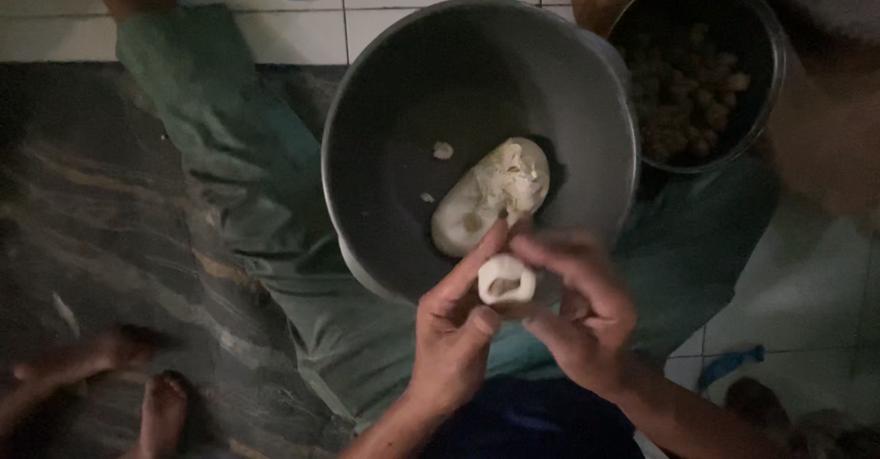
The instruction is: The person sits on the floor and repeatedly takes small pieces of dough, flattens them, fills them with a dark mixture from a nearby bowl, and seals them into small dumplings. The finished dumplings are placed into a second bowl.
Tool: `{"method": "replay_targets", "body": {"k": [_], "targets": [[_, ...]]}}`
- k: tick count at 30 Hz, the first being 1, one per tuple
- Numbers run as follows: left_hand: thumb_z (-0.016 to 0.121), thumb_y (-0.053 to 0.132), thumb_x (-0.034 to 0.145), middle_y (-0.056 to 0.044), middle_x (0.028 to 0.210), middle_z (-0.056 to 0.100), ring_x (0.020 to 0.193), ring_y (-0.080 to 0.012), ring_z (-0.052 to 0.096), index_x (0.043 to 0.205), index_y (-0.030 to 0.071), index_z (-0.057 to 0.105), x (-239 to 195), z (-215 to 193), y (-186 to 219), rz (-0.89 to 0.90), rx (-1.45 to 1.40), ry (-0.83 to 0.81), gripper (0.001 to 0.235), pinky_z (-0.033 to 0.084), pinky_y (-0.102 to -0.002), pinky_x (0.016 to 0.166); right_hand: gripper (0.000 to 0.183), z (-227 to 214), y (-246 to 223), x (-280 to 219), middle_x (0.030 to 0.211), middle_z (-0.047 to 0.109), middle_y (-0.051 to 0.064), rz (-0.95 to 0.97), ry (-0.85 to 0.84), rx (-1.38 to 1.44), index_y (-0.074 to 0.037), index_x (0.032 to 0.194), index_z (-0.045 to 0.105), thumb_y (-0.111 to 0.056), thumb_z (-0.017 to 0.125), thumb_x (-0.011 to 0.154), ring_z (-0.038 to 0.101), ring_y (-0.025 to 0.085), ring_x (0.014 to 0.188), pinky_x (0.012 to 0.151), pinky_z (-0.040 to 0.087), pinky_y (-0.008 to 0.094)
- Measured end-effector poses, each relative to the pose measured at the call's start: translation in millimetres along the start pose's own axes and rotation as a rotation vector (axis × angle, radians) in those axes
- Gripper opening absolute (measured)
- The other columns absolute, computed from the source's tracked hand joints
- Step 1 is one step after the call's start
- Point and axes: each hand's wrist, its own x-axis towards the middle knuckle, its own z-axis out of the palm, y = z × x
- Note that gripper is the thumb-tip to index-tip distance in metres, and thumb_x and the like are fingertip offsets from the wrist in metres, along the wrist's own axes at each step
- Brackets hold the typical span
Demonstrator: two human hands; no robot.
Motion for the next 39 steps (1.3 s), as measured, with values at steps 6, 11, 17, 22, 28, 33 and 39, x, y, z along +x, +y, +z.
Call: {"method": "replay_targets", "body": {"k": [6, 11, 17, 22, 28, 33, 39], "targets": [[0.067, 0.004, 0.099, -0.021, 0.139, 0.062, 0.125, -0.0264, 0.064, 0.142, 0.002, 0.057, 5.4, -4.6, 10.4, -0.062, 0.058, 0.126, 0.044, 0.054, -0.041, 0.107, 0.034, -10.6, -11.1, 16.1, 0.114, 0.058, 0.006, -0.207, -0.047, -0.571, -0.011, 0.121, 0.072, -0.018, 0.078, 0.088, 0.063, 0.012, 0.098, 0.078, 0.057, 0.028], [0.064, 0.001, 0.102, -0.014, 0.136, 0.062, 0.129, -0.0269, 0.063, 0.122, -0.001, 0.068, 6.6, -8.3, 16.7, 0.011, 0.059, 0.027, 0.02, 0.054, -0.043, 0.111, 0.038, -18.3, 7.1, 2.3, 0.113, 0.058, -0.001, -0.234, -0.052, -0.577, -0.011, 0.122, 0.071, -0.023, 0.084, 0.088, 0.061, 0.014, 0.096, 0.079, 0.055, 0.027], [0.064, 0.005, 0.104, -0.023, 0.148, 0.055, 0.133, -0.0334, 0.058, 0.126, 0.001, 0.06, 14.1, -4.6, -0.5, -0.146, -0.258, 0.149, 0.022, 0.049, -0.054, 0.109, 0.03, 1.9, 27.6, -19.4, 0.11, 0.072, 0.005, 0.144, 0.13, -0.41, -0.014, 0.117, 0.083, -0.014, 0.083, 0.087, 0.061, 0.009, 0.079, 0.058, 0.048, 0.022], [0.044, 0.035, 0.105, -0.015, 0.169, 0.036, 0.15, -0.029, 0.039, 0.159, 0.006, 0.038, 17.9, -5.1, -1.3, -0.276, -0.282, 0.257, 0.061, 0.035, -0.044, 0.119, 0.051, 16.7, 11.2, 27.0, 0.131, 0.067, 0.017, 0.273, 0.134, 0.027, -0.004, 0.138, 0.061, -0.026, 0.075, 0.095, 0.066, 0.024, 0.123, 0.101, 0.058, 0.033], [0.049, 0.027, 0.111, -0.02, 0.173, 0.031, 0.163, -0.0321, 0.026, 0.163, 0.001, 0.032, 30.5, -68.4, 25.0, 0.23, 0.288, 0.367, 0.06, 0.023, -0.047, 0.134, 0.043, -38.0, 34.9, 88.3, 0.106, 0.073, 0.016, 0.211, 0.323, 0.761, -0.002, 0.126, 0.069, -0.037, 0.062, 0.102, 0.072, 0.024, 0.095, 0.086, 0.061, 0.037], [0.05, 0.015, 0.115, -0.019, 0.173, 0.03, 0.165, -0.0317, 0.027, 0.163, 0.002, 0.034, 44.3, -90.8, 14.1, 0.536, 0.704, 0.341, 0.053, 0.026, -0.048, 0.138, 0.038, -22.8, 120.4, 121.5, 0.115, 0.072, 0.013, 0.199, -0.28, -0.442, -0.005, 0.131, 0.066, -0.022, 0.058, 0.098, 0.073, 0.022, 0.101, 0.084, 0.062, 0.038], [0.054, 0.007, 0.113, -0.019, 0.168, 0.041, 0.162, -0.0317, 0.036, 0.155, 0.001, 0.049, 42.8, -90.2, 9.5, 0.598, 0.821, 0.365, 0.042, 0.033, -0.047, 0.137, 0.027, 50.3, 191.9, 149.3, 0.122, 0.066, 0.017, 0.133, -0.891, -0.991, -0.004, 0.12, 0.067, -0.014, 0.062, 0.096, 0.065, 0.03, 0.113, 0.096, 0.054, 0.043]]}}
